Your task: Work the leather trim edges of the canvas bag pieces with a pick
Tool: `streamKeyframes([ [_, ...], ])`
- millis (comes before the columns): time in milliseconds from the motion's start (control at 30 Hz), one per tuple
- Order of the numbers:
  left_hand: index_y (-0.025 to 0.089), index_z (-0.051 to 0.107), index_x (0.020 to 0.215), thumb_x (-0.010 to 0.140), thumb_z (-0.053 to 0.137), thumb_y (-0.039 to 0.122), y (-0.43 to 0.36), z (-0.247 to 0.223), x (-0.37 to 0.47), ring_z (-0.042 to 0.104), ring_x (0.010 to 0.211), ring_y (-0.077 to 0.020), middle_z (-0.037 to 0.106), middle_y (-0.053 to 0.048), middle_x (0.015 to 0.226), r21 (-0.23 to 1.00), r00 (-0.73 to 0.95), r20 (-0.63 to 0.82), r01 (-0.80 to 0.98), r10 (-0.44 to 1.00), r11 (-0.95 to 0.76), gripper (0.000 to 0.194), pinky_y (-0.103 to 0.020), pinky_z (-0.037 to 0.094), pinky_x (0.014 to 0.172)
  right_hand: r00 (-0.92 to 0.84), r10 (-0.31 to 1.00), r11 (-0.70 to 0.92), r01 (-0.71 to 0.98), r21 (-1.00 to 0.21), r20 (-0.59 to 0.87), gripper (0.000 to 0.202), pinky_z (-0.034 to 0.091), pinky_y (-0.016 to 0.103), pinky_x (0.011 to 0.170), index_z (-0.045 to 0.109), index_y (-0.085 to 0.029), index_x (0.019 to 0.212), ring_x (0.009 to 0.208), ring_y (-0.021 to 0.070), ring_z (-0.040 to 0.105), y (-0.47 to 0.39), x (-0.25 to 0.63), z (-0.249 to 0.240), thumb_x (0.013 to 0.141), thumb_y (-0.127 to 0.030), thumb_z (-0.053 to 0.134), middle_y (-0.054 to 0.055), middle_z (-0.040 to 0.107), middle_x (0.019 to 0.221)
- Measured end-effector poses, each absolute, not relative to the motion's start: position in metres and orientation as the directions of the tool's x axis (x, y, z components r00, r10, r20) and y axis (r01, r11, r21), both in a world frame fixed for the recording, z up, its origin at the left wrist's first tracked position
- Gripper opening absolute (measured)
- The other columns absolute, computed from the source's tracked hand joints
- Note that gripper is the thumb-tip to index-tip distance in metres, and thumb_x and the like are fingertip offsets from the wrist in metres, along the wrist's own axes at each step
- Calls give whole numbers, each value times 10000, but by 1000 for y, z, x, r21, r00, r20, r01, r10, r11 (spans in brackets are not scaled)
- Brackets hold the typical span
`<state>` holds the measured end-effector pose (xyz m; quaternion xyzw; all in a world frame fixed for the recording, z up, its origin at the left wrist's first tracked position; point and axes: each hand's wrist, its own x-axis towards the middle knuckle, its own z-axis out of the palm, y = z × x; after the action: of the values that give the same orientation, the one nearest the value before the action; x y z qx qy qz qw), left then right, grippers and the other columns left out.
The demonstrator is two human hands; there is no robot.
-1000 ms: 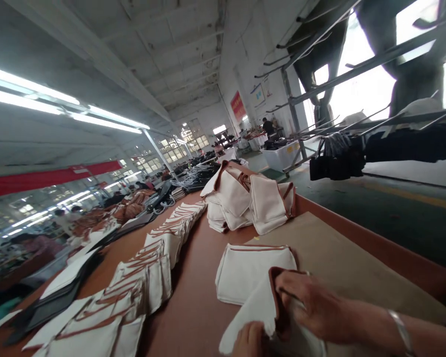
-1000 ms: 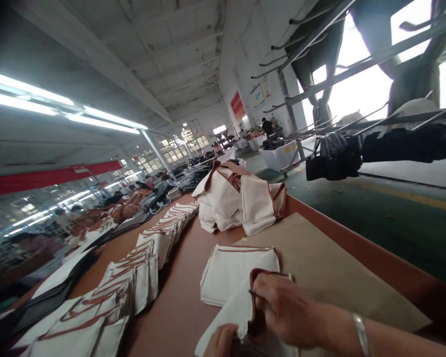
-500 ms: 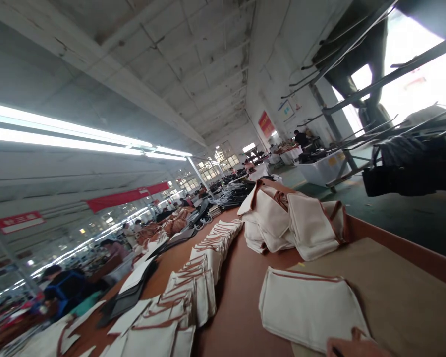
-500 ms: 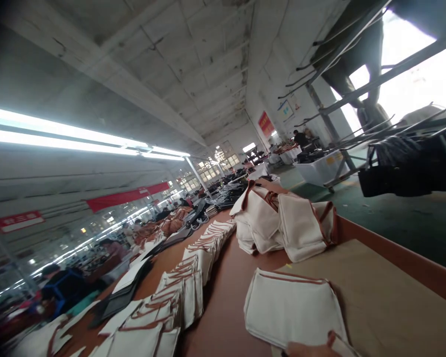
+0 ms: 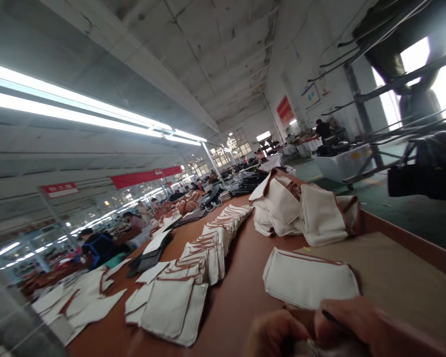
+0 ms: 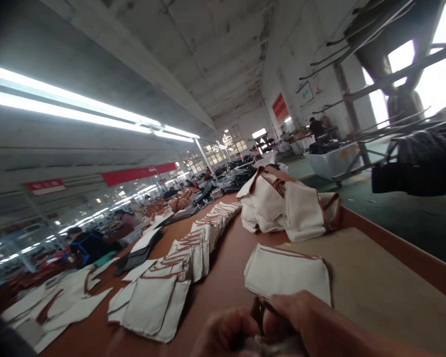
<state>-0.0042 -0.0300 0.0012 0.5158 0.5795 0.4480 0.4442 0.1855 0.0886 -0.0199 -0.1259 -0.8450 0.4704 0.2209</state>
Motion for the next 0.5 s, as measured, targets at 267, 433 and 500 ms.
streamKeyframes([
  [267, 118, 618, 725, 696, 839, 380, -19, -28, 8, 499, 699, -130, 607, -40, 768, 990, 117, -136, -14, 984, 139, 344, -245, 349, 635, -923, 364, 132, -85, -988, 128, 260, 392, 225, 667, 575, -140, 991, 747, 127, 467, 97, 210, -27, 837, -334, 654, -7, 559, 830],
  [433, 126, 621, 735, 761, 782, 406, -10, -26, 22, 517, 748, -141, 603, -42, 817, 989, 184, -123, -59, 975, 136, 324, -244, 380, 675, -920, 382, 118, -45, -992, 87, 215, 350, 197, 590, 535, -147, 920, 681, 101, 442, 96, 217, -31, 758, -195, 669, -31, 533, 772],
  [500, 130, 618, 689, 739, 778, 488, -7, -26, 26, 519, 728, -144, 604, -36, 780, 991, 138, -130, 27, 982, 128, 395, -242, 391, 665, -917, 391, 162, -16, -987, 79, 180, 347, 193, 579, 534, -149, 895, 666, 96, 435, 95, 220, -28, 745, -143, 632, -38, 524, 752],
])
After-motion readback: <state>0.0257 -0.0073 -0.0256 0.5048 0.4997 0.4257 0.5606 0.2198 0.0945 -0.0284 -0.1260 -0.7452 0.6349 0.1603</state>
